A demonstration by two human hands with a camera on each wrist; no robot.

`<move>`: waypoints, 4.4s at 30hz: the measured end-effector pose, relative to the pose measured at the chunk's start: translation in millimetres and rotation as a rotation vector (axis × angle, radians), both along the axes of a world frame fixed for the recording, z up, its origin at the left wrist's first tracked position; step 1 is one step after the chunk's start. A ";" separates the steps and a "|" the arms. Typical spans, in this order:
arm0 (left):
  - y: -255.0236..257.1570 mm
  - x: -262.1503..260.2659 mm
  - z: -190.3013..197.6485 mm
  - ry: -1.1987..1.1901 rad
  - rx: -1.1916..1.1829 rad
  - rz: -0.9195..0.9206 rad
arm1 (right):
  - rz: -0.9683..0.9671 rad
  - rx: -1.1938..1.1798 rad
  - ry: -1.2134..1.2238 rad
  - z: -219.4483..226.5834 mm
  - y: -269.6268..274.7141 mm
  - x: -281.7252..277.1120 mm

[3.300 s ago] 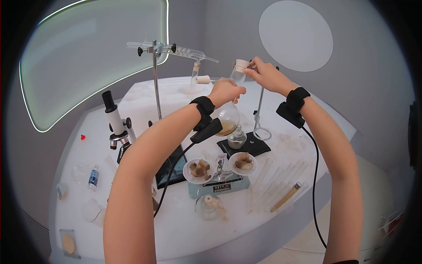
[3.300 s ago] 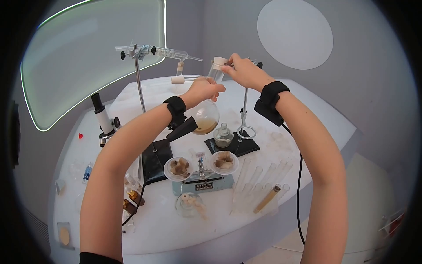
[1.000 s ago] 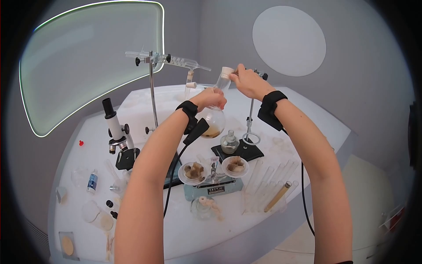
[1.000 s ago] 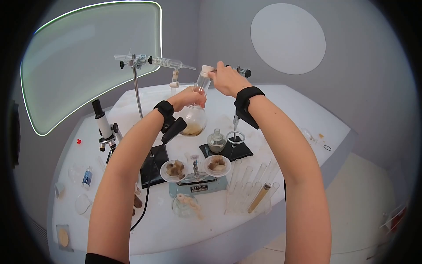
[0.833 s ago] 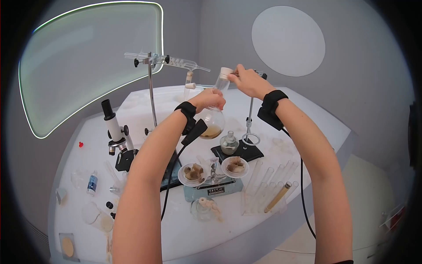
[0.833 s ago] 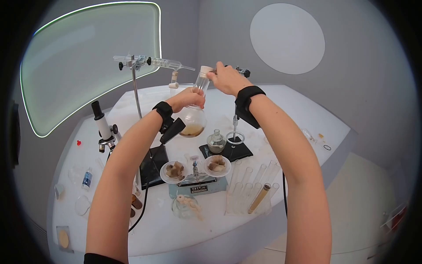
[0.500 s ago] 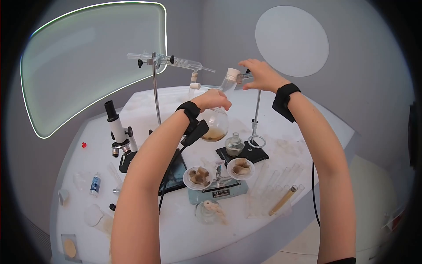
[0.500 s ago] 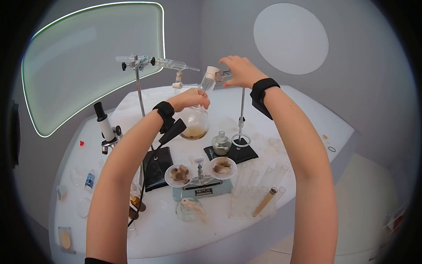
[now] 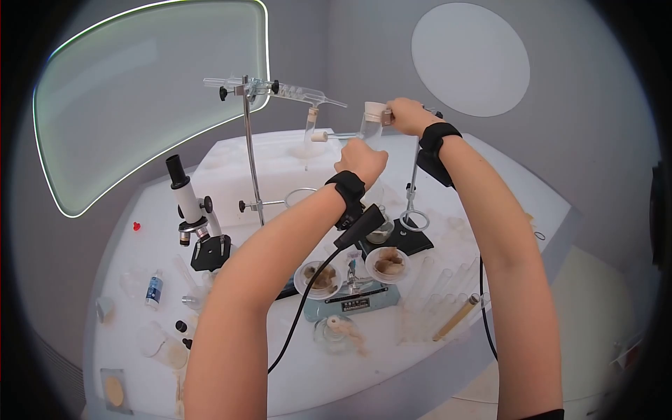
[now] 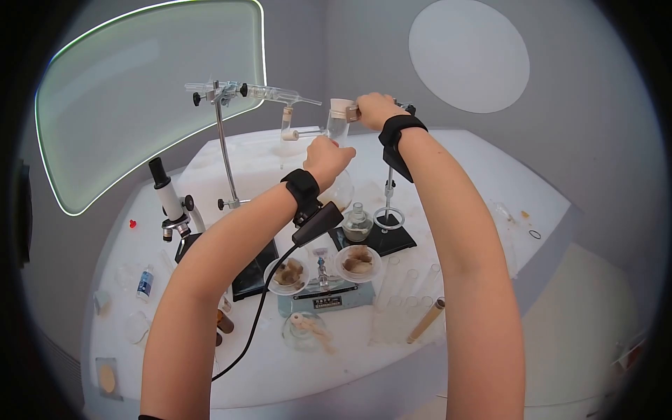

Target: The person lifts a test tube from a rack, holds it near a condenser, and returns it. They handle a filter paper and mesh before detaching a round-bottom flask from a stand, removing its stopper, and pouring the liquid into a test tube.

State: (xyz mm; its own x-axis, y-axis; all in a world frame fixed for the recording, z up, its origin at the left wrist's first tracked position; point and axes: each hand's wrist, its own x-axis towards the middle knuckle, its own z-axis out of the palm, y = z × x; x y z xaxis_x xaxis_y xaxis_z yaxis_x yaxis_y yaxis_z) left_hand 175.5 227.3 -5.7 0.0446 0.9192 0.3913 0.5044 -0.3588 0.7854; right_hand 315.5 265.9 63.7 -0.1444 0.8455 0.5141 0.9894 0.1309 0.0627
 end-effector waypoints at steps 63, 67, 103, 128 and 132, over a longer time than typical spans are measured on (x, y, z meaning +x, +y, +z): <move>-295.0 -216.6 15.9 -0.145 -0.150 -0.956 | 0.802 -0.681 1.064 -38.7 -307.8 -152.8; -303.2 -225.9 -9.5 -0.359 -0.224 -0.692 | 0.797 -0.769 1.186 -61.4 -314.1 -148.9; -289.4 -216.3 -73.6 -0.745 -0.280 -0.681 | 0.839 -0.517 1.127 -133.3 -348.0 -149.2; -301.8 -229.5 -64.0 -0.682 -0.270 -0.787 | 0.440 -0.728 0.958 -103.7 -391.9 -169.6; -301.3 -229.4 -64.0 -0.656 -0.296 -0.771 | 0.491 -0.711 0.940 -108.3 -389.2 -167.4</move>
State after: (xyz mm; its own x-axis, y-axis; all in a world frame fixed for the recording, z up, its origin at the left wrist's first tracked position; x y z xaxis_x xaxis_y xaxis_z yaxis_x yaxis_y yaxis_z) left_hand -53.9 -74.0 -69.8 0.5187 0.7948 0.3149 -0.3343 -0.1504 0.9304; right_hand 148.1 -123.3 -44.7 -0.3472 0.9367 0.0459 0.4532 0.2105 -0.8662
